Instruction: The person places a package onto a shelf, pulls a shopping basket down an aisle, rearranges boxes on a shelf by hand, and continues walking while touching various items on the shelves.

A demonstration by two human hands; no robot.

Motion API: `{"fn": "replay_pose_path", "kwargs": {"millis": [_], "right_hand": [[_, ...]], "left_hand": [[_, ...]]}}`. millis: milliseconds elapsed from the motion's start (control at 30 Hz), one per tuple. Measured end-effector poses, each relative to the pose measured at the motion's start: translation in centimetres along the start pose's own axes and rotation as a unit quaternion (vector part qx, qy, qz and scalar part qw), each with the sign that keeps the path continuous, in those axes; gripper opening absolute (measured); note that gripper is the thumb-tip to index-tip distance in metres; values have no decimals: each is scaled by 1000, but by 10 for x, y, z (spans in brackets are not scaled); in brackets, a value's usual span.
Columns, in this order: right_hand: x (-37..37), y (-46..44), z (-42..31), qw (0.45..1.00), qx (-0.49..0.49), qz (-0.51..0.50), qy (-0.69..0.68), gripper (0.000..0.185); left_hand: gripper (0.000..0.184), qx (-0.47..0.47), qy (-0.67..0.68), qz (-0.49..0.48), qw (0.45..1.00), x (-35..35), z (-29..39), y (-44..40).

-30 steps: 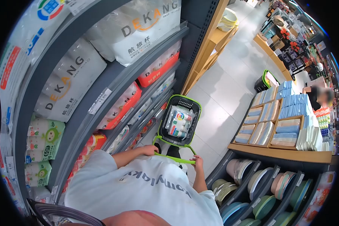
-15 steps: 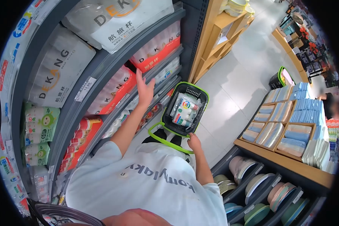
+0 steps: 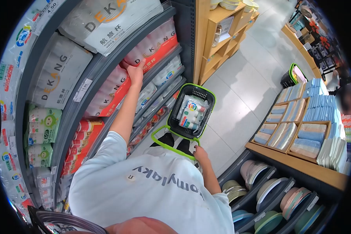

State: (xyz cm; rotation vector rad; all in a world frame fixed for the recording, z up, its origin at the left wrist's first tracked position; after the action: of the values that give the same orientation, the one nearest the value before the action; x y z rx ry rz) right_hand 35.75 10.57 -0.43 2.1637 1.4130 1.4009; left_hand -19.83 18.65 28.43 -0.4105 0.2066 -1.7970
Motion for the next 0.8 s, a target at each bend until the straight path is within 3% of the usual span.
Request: {"fn": "replay_pose_path", "kwargs": {"millis": [67, 100, 133, 200, 333, 400, 467, 633, 733, 800], "right_hand": [[10, 6, 2, 1000, -18, 15, 1, 37], [13, 6, 6, 1000, -17, 14, 7, 37], [14, 6, 10, 1000, -16, 12, 14, 36], [13, 4, 18, 1000, -21, -3, 16, 38], [23, 15, 10, 1000, -21, 17, -3, 36], [20, 13, 8, 1000, -16, 10, -1, 36], [19, 10, 7, 1000, -9, 3, 1, 37], [20, 6, -1, 1000, 4, -23, 11, 38], [23, 7, -2, 1000, 6, -21, 11, 37], [21, 7, -1, 1000, 9, -20, 5, 37]], "left_hand": [[101, -32, -18, 31, 999, 3, 2, 2], [101, -34, -17, 30, 999, 3, -37, -4], [86, 49, 130, 10, 990, 1, -114, -19], [55, 74, 213, 66, 972, 6, -35, -5], [72, 93, 214, 65, 970, 2, -25, -27], [48, 179, 295, 154, 926, 3, -32, -34], [48, 202, 291, 145, 924, -4, -76, -58], [46, 229, 251, 183, 923, 2, -71, -54], [47, 201, 279, 142, 928, -5, -62, -53], [51, 246, 298, 128, 913, -9, -66, -52]]}}
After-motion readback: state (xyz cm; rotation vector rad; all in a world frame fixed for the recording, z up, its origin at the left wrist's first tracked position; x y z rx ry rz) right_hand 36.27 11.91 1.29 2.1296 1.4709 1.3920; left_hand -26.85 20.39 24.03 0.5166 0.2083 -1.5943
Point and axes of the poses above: each hand's wrist, its own y-axis away from the middle knuckle, its own x-axis out of the back of the hand, z = x × y, the point moved 8 cm from there along -y, towards the middle knuckle, and after that the axes turned 2 degrees about x, right-handed, at the moved point
